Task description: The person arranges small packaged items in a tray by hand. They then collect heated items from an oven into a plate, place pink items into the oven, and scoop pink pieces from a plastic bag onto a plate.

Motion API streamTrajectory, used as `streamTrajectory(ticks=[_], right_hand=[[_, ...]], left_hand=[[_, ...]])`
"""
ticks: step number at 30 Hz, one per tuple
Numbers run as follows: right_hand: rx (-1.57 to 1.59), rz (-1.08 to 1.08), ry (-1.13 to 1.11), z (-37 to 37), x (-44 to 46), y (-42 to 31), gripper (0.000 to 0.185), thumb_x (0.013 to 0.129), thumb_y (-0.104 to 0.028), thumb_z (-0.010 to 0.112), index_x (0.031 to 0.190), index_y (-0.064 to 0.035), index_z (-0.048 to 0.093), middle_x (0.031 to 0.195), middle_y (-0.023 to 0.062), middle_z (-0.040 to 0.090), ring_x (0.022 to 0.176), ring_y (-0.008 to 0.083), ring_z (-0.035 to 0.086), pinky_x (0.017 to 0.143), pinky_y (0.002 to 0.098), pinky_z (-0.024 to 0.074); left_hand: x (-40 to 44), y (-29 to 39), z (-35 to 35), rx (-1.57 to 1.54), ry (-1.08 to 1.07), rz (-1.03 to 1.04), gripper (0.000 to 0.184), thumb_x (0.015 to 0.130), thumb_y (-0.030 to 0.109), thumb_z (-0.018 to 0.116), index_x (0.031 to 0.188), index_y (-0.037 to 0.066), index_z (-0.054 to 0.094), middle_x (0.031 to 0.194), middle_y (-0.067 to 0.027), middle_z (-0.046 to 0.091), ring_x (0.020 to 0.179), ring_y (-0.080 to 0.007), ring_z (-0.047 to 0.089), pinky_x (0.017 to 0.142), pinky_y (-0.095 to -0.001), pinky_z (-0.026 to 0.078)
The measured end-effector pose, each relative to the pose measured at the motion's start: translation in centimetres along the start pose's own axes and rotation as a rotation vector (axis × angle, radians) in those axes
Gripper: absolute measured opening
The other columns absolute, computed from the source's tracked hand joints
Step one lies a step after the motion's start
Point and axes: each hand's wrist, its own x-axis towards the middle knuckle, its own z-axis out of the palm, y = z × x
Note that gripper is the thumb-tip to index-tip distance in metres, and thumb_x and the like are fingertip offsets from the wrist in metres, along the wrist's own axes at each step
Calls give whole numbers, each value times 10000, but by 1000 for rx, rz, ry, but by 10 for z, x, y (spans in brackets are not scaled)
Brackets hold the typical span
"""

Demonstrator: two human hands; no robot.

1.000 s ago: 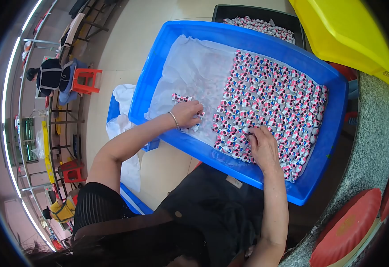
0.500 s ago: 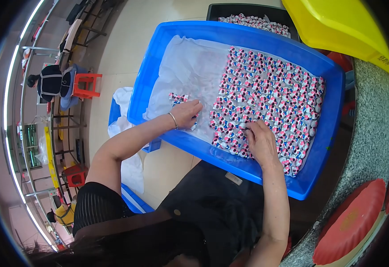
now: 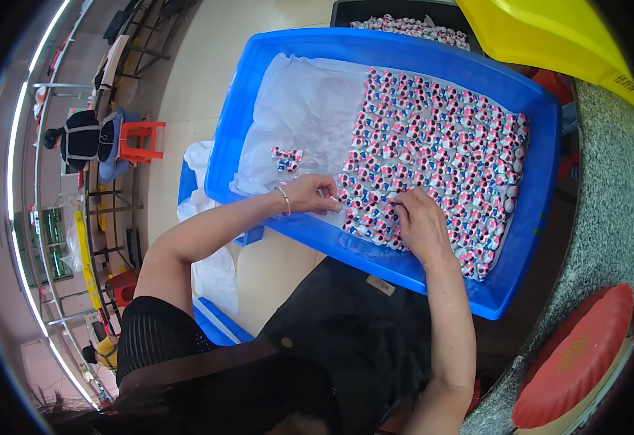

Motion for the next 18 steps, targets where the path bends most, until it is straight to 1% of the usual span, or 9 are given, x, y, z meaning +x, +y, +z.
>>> streamTrajectory(ticks=[2, 3, 5, 6, 8, 12, 14, 15, 18], right_hand=[[-4, 3, 1, 0, -2, 1, 127, 793, -29, 615, 918, -17, 627, 795, 128, 553, 699, 297, 576, 639, 375, 465], [-5, 2, 2, 1, -3, 2, 124, 792, -32, 617, 914, -16, 629, 793, 128, 555, 699, 298, 577, 640, 378, 466], [-8, -6, -2, 3, -3, 3, 125, 791, -32, 619, 915, -16, 629, 794, 129, 558, 704, 297, 579, 643, 378, 467], [-10, -14, 0, 3, -2, 3, 126, 791, -32, 620, 916, -16, 630, 796, 130, 562, 709, 297, 582, 646, 379, 468], [-11, -13, -2, 3, -1, 0, 126, 791, -30, 619, 916, -14, 629, 801, 130, 565, 715, 297, 585, 647, 376, 469], [14, -11, -17, 5, 0, -7, 126, 791, -19, 617, 916, -12, 628, 810, 130, 571, 729, 296, 592, 648, 365, 471], [14, -34, -37, 8, 1, -13, 129, 789, -15, 616, 917, -13, 627, 813, 127, 569, 727, 294, 590, 646, 362, 471], [14, -54, -49, 8, 2, -15, 131, 788, -11, 616, 919, -14, 627, 815, 125, 567, 724, 293, 589, 644, 360, 470], [-21, -97, -83, 5, 3, -28, 143, 783, -10, 622, 926, -25, 632, 807, 122, 543, 716, 289, 577, 636, 371, 465]], left_hand=[[9, -2, 6, 56, 86, 56, 379, 701, 289, 800, 751, 39, 519, 660, -53, 600, 601, -119, 628, 546, -285, 490], [10, -1, 8, 52, 86, 56, 379, 701, 289, 800, 751, 39, 519, 660, -53, 600, 601, -119, 628, 546, -285, 490], [10, 2, 10, 351, 160, 94, 455, 655, 350, 825, 713, 73, 469, 619, -61, 588, 595, -154, 622, 541, -299, 472], [12, -1, 9, 350, 162, 95, 455, 655, 350, 825, 713, 73, 469, 619, -61, 588, 595, -154, 622, 541, -299, 472], [16, -10, 8, 418, 204, 150, 501, 614, 422, 833, 696, 80, 475, 619, -82, 589, 596, -200, 608, 549, -315, 457], [21, -14, 9, 442, 220, 207, 517, 612, 456, 821, 671, 71, 481, 610, -80, 585, 606, -221, 597, 568, -325, 455], [21, -9, 6, 593, 159, 163, 472, 662, 441, 809, 737, 64, 535, 673, -71, 610, 635, -183, 607, 586, -301, 473], [21, -8, 4, 590, 164, 164, 472, 662, 441, 809, 737, 64, 535, 673, -71, 610, 635, -183, 607, 586, -301, 473], [18, -8, 0, 521, 89, 160, 432, 718, 425, 775, 776, 47, 575, 693, -63, 618, 629, -159, 606, 590, -286, 486]])
